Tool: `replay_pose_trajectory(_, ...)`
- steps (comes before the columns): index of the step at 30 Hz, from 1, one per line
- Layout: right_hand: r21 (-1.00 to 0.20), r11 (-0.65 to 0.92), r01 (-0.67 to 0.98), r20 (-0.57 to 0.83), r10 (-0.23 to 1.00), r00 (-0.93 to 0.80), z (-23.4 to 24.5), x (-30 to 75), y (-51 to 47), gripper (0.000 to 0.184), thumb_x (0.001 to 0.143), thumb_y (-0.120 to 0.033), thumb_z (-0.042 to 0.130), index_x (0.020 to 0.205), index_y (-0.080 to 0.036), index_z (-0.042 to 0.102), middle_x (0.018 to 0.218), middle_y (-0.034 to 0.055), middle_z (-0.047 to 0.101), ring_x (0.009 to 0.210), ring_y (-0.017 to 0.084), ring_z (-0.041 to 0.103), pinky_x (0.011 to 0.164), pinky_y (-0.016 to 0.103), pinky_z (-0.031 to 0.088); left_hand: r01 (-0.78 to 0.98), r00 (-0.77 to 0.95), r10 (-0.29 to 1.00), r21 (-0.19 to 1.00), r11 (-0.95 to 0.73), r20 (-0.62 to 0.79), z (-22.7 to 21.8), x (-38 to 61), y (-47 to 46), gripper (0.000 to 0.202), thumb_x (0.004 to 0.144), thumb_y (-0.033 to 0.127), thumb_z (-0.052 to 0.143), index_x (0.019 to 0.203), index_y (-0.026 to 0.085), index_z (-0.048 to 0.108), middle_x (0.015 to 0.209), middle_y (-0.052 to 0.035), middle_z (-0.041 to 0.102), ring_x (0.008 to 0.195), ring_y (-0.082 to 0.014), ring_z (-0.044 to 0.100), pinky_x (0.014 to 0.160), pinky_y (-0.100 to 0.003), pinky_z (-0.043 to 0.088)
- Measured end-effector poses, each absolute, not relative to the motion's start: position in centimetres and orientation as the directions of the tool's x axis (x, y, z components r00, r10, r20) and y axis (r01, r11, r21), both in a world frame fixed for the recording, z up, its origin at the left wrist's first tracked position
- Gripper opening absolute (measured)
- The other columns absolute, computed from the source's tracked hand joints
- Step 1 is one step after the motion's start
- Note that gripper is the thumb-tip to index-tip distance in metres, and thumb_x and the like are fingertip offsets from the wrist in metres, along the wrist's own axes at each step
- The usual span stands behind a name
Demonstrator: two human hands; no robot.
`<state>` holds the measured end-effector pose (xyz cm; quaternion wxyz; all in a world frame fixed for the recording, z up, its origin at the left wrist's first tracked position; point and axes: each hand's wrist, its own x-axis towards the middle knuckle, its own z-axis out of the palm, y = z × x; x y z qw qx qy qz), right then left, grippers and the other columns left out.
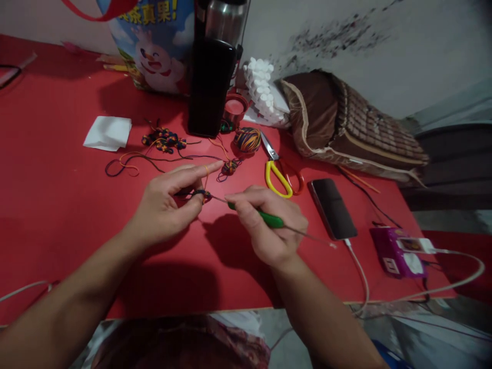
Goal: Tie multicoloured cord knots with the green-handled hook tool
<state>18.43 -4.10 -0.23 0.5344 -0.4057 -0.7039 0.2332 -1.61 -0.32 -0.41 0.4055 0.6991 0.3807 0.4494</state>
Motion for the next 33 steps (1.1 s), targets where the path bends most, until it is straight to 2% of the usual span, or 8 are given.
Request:
replay_pose_trajectory(4,-0.936,0.351,-0.033,0.350,0.936,0.042,-0.6,18.6,-3.5,0.017,0.100,-0.032,0.074,0.093,-0.022,0.085,0.061,-0.0029,0.061,0.053,0.011,0.051,0.055,0.027,0.045,-0.026,0.296,0.935,0.980,-0.197,0.196,-0.4,-1.5,-0.6,0.058,0.083,0.003,0.073,0.132,0.033,0.082,0.080,0.0018,0.063,0.072,-0.0118,0.056,0.066,-0.023,0.050)
replay_pose_trajectory(7,-0.940,0.205,-0.272,0.203,0.978,0.036,-0.8,18.3,-2.9,0.023,0.097,-0.038,0.078,0.084,-0.020,0.083,0.054,-0.0052,0.052,0.043,0.007,0.036,0.044,0.024,0.030,-0.176,0.298,0.948,0.983,-0.057,0.108,-0.4,-1.4,-0.8,0.051,0.084,0.009,0.080,0.128,0.035,0.084,0.081,0.0004,0.067,0.073,-0.0128,0.059,0.066,-0.023,0.051)
replay_pose_trajectory(10,-0.915,0.082,-0.395,0.114,0.992,-0.058,-0.9,17.8,-2.6,0.027,0.093,-0.043,0.081,0.081,-0.020,0.081,0.056,-0.0053,0.054,0.040,0.005,0.034,0.038,0.020,0.024,-0.267,0.344,0.937,0.963,0.040,0.057,-0.6,-1.1,-0.9,0.048,0.084,0.014,0.087,0.127,0.035,0.085,0.080,-0.0006,0.070,0.072,-0.0135,0.063,0.068,-0.024,0.055)
replay_pose_trajectory(14,-0.868,0.043,-0.494,0.140,0.977,-0.162,-0.9,17.1,-2.9,0.023,0.097,-0.043,0.077,0.090,-0.021,0.082,0.059,-0.0043,0.061,0.039,0.006,0.045,0.037,0.019,0.034,-0.412,0.381,0.924,0.898,0.153,0.017,-1.0,-0.6,-1.0,0.050,0.082,0.016,0.091,0.128,0.036,0.084,0.082,-0.0007,0.076,0.070,-0.0125,0.067,0.070,-0.024,0.058)
replay_pose_trajectory(16,-0.835,0.050,-0.548,0.156,0.977,-0.148,-0.9,16.6,-2.9,0.021,0.099,-0.041,0.075,0.095,-0.022,0.084,0.059,-0.0042,0.063,0.039,0.006,0.048,0.039,0.019,0.038,-0.440,0.339,0.941,0.881,0.177,-0.020,-1.0,-0.3,-1.2,0.046,0.079,0.015,0.093,0.120,0.034,0.087,0.081,-0.0001,0.077,0.072,-0.0124,0.068,0.073,-0.023,0.059)
replay_pose_trajectory(21,-0.806,-0.013,-0.592,0.029,0.998,-0.061,-1.6,15.7,-2.3,0.022,0.093,-0.046,0.081,0.100,-0.025,0.082,0.061,-0.0054,0.063,0.044,0.008,0.051,0.044,0.021,0.045,-0.486,0.200,0.976,0.856,0.175,-0.086,-1.0,0.2,-1.3,0.046,0.075,0.011,0.094,0.115,0.033,0.089,0.086,0.0012,0.077,0.077,-0.0115,0.069,0.076,-0.022,0.060)
replay_pose_trajectory(29,-0.801,-0.094,-0.591,-0.019,0.991,-0.132,-2.2,15.9,-1.8,0.023,0.092,-0.042,0.079,0.105,-0.023,0.083,0.067,-0.0044,0.064,0.048,0.007,0.050,0.048,0.022,0.043,-0.377,0.227,0.973,0.919,0.118,-0.032,-0.9,-0.9,-0.2,0.048,0.075,0.017,0.096,0.118,0.035,0.087,0.096,-0.0010,0.081,0.081,-0.0144,0.070,0.072,-0.025,0.063)
replay_pose_trajectory(33,-0.793,-0.110,-0.599,-0.012,0.986,-0.165,-2.1,16.1,-1.9,0.022,0.092,-0.037,0.076,0.105,-0.021,0.084,0.068,-0.0034,0.068,0.048,0.006,0.051,0.048,0.022,0.042,-0.318,0.156,0.988,0.946,0.061,-0.011,-0.7,-1.2,-0.1,0.042,0.077,0.017,0.094,0.116,0.033,0.088,0.098,-0.0018,0.083,0.086,-0.0156,0.072,0.078,-0.027,0.063)
